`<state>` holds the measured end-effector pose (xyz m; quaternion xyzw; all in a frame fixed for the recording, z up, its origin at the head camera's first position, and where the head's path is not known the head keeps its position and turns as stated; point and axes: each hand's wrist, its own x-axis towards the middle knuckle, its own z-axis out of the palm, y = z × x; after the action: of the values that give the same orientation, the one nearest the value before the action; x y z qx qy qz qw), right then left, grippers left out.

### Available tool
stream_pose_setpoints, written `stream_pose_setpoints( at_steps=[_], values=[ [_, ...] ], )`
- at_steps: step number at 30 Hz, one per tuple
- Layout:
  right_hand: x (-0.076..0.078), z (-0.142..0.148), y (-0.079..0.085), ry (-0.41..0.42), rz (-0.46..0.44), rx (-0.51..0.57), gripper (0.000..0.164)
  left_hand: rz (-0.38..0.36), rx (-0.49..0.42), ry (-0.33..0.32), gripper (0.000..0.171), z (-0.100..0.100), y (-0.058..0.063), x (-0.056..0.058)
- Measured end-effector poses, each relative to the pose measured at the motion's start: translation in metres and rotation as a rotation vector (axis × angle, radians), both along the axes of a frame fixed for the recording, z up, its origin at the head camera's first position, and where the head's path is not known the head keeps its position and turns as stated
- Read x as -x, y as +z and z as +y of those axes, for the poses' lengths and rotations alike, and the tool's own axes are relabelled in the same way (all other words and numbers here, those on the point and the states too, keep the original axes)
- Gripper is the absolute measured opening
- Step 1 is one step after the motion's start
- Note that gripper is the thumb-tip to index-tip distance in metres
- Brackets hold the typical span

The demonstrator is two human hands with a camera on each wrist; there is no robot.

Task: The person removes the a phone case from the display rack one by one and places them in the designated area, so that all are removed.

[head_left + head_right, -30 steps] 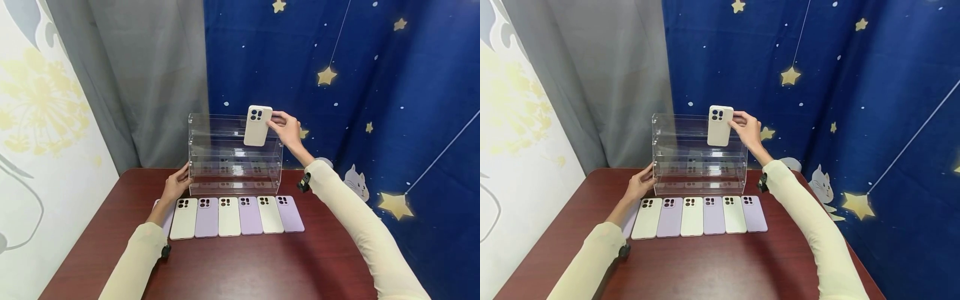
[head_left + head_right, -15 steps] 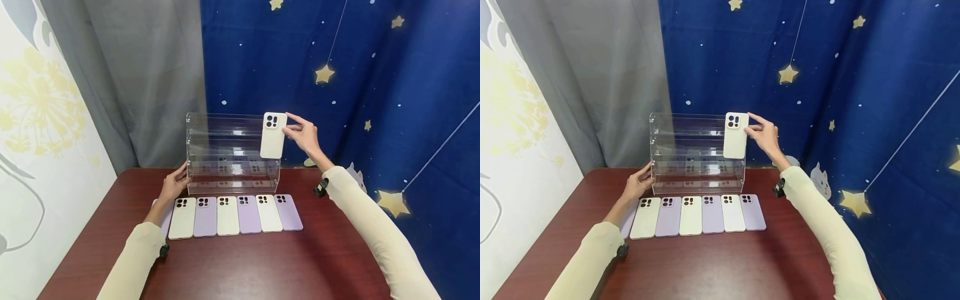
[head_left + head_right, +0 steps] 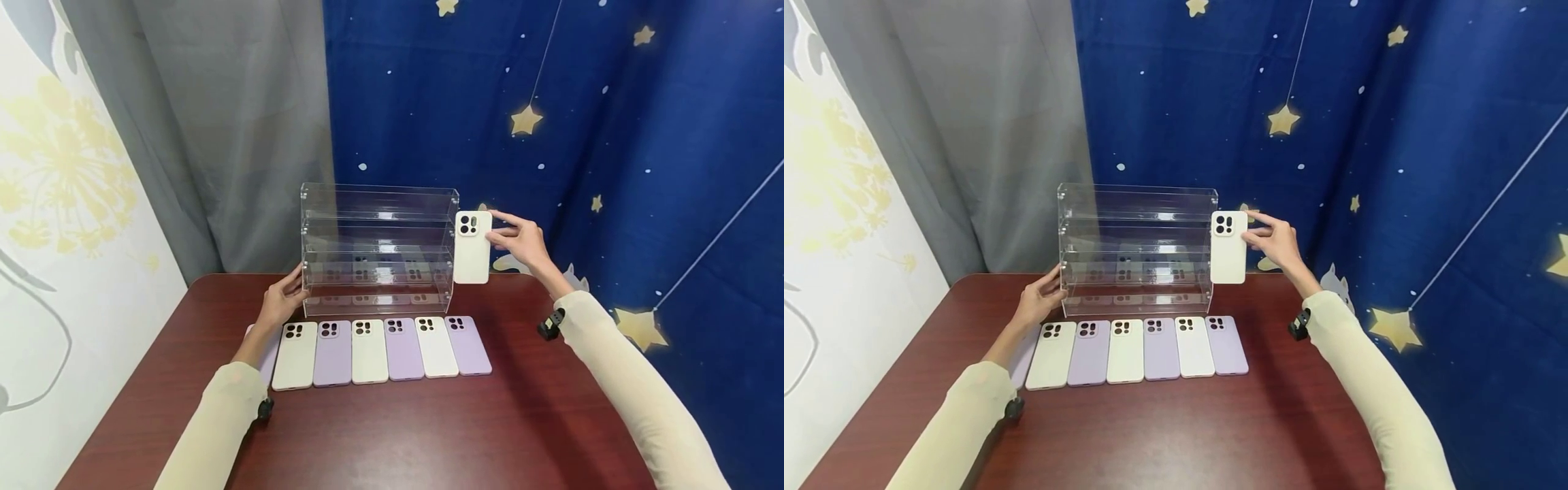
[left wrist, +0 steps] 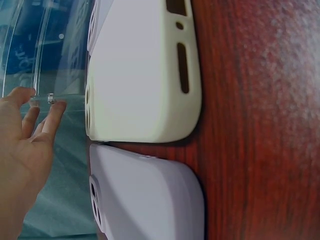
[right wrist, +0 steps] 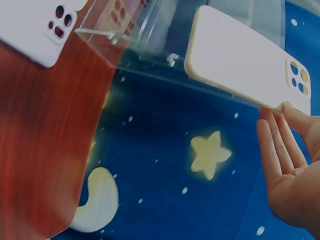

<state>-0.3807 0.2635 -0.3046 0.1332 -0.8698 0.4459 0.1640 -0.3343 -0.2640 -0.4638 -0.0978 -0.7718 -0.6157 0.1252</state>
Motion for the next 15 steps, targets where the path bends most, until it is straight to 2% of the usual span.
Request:
stream_pose_setpoints(
  at_steps=[4, 7, 10, 15],
  values=[
    [-0.004, 0.019, -0.009, -0.01, -0.054, -0.023, 0.058, -0.017, 0.006, -0.002, 0.067, 0.002, 0.009, -0.005],
    [-0.006, 0.033, -0.019, -0.009, -0.09, -0.03, 0.059, -0.012, 0.01, -0.002, 0.067, 0.002, 0.009, -0.006],
    [-0.008, 0.046, -0.032, -0.015, -0.135, -0.034, 0.06, 0.0, 0.009, 0.003, 0.067, 0.0, 0.003, -0.001],
    [-0.012, 0.062, -0.053, -0.048, -0.192, -0.073, 0.06, -0.009, 0.049, 0.043, 0.07, -0.003, -0.014, 0.011]
  ],
)
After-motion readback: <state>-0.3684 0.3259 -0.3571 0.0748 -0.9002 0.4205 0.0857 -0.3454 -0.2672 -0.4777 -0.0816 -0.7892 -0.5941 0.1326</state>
